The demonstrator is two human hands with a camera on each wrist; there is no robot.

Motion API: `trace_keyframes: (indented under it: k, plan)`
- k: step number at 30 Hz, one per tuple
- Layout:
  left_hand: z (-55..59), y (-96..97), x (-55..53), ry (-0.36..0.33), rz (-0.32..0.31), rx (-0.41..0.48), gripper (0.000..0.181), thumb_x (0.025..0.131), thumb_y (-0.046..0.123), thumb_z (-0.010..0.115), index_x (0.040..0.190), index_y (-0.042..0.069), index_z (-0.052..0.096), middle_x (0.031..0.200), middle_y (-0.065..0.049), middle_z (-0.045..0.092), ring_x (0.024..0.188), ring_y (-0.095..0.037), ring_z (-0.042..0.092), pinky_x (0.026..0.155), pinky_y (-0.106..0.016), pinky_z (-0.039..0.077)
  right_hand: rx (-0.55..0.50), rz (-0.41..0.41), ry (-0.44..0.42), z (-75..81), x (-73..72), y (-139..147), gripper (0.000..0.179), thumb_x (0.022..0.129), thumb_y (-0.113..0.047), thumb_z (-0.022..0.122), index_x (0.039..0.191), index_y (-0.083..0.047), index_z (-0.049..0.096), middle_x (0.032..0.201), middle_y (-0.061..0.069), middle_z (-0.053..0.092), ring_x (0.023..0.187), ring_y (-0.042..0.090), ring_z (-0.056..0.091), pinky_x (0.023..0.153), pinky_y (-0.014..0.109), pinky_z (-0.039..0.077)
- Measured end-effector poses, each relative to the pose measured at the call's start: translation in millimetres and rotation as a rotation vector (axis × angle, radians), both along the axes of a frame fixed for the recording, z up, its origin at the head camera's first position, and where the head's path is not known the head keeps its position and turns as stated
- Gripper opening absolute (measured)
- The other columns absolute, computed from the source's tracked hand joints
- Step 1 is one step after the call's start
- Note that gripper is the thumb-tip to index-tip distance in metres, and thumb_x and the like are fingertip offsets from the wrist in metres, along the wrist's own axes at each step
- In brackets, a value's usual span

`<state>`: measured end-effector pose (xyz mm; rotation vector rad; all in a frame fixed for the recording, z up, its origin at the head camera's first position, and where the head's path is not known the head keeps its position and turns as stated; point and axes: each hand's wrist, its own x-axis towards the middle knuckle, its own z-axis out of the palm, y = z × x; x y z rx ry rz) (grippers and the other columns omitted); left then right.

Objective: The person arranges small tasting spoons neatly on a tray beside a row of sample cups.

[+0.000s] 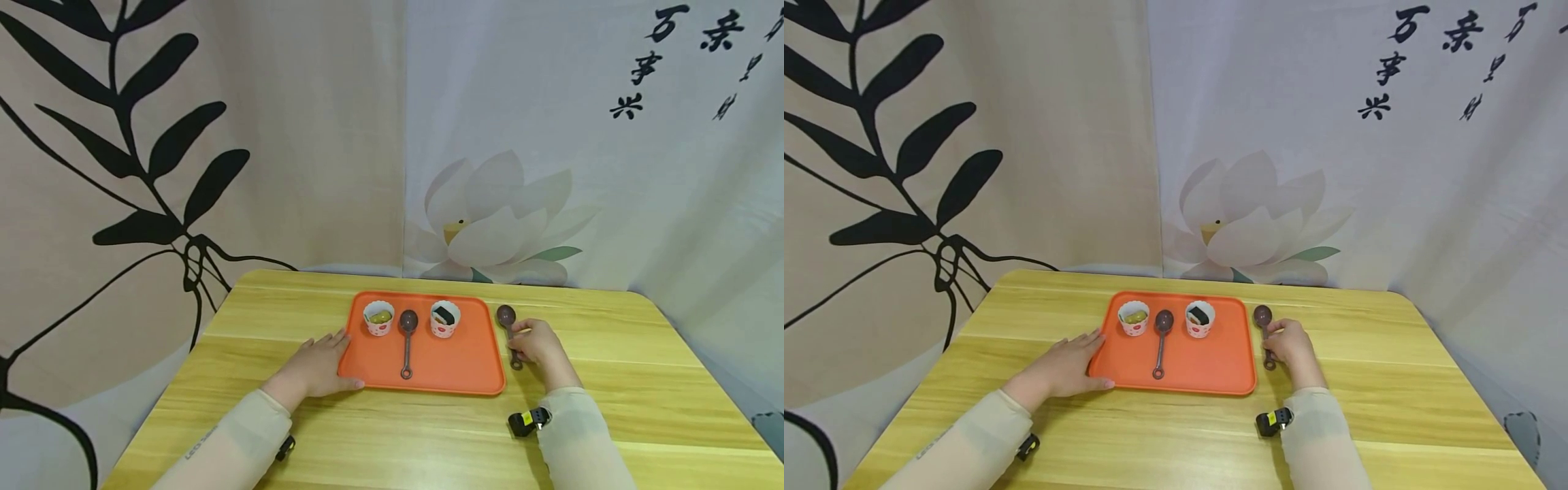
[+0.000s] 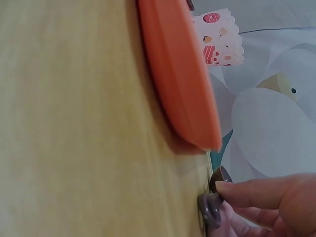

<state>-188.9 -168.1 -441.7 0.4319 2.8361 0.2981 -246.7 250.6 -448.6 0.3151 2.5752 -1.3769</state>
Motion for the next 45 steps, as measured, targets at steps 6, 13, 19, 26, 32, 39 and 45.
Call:
trace_keyframes:
  k: [6, 13, 19, 26, 32, 39, 45]
  plan:
    - [1.0, 0.0, 0.3, -0.005, 0.001, 0.004, 0.101, 0.084, 0.067, 0.067, 0.155, 0.001, 0.034, 0.162, -0.015, 0.029, 0.146, -0.040, 0.029, 0.118, -0.059, 0.021, -0.013, 0.012, -0.002, -1.7, 0.9, 2, 0.036, 0.090, 0.002, 0.067, 0.122, 0.011, 0.054, 0.092, 0.017, 0.066, 0.061, 0.013, 0.059, 0.058, 0.026, 0.055]
    - [1.9, -0.6, 0.5, -0.008, -0.004, 0.006, 0.102, 0.084, 0.066, 0.067, 0.155, 0.001, 0.034, 0.162, -0.016, 0.029, 0.146, -0.041, 0.030, 0.118, -0.059, 0.021, -0.021, 0.019, -0.015, -1.7, 0.9, 3, 0.035, 0.090, 0.003, 0.067, 0.122, 0.011, 0.053, 0.091, 0.016, 0.064, 0.060, 0.013, 0.059, 0.057, 0.026, 0.055]
    - [0.9, -0.4, 0.6, -0.006, -0.002, 0.007, 0.102, 0.084, 0.067, 0.067, 0.155, 0.001, 0.034, 0.162, -0.015, 0.029, 0.146, -0.040, 0.030, 0.118, -0.059, 0.022, -0.040, 0.017, -0.020, -0.8, 1.8, 1, 0.034, 0.090, 0.004, 0.066, 0.121, 0.011, 0.053, 0.091, 0.016, 0.067, 0.060, 0.013, 0.059, 0.056, 0.026, 0.055]
    - [1.2, -0.5, 0.4, -0.006, -0.006, -0.002, 0.102, 0.084, 0.066, 0.067, 0.155, 0.001, 0.034, 0.161, -0.016, 0.029, 0.146, -0.041, 0.030, 0.118, -0.059, 0.022, -0.062, 0.024, -0.007, -1.6, 2.7, 2, 0.033, 0.089, 0.005, 0.067, 0.118, 0.012, 0.053, 0.087, 0.014, 0.067, 0.059, 0.012, 0.059, 0.055, 0.025, 0.055]
    - [1.6, -0.9, 0.2, -0.008, 0.000, -0.001, 0.102, 0.084, 0.066, 0.067, 0.155, 0.001, 0.034, 0.161, -0.016, 0.029, 0.146, -0.041, 0.030, 0.118, -0.059, 0.022, -0.067, 0.033, -0.013, 0.4, 4.1, 2, 0.032, 0.090, 0.005, 0.066, 0.119, 0.012, 0.053, 0.085, 0.012, 0.067, 0.057, 0.012, 0.059, 0.054, 0.025, 0.055]
    - [1.4, -1.0, -0.1, -0.012, -0.002, 0.000, 0.102, 0.084, 0.067, 0.066, 0.155, 0.001, 0.034, 0.162, -0.016, 0.029, 0.146, -0.041, 0.029, 0.118, -0.059, 0.021, -0.075, 0.053, -0.011, 8.6, 8.7, 2, 0.035, 0.092, 0.003, 0.065, 0.123, 0.013, 0.052, 0.083, 0.013, 0.064, 0.058, 0.013, 0.059, 0.055, 0.026, 0.056]
    - [1.2, -1.1, 1.1, -0.011, -0.002, 0.007, 0.103, 0.084, 0.068, 0.067, 0.155, 0.001, 0.034, 0.162, -0.016, 0.029, 0.146, -0.041, 0.030, 0.117, -0.060, 0.022, -0.099, 0.060, -0.014, 14.2, 11.4, 2, 0.035, 0.094, 0.003, 0.063, 0.125, 0.014, 0.051, 0.086, 0.014, 0.066, 0.059, 0.013, 0.060, 0.056, 0.026, 0.056]
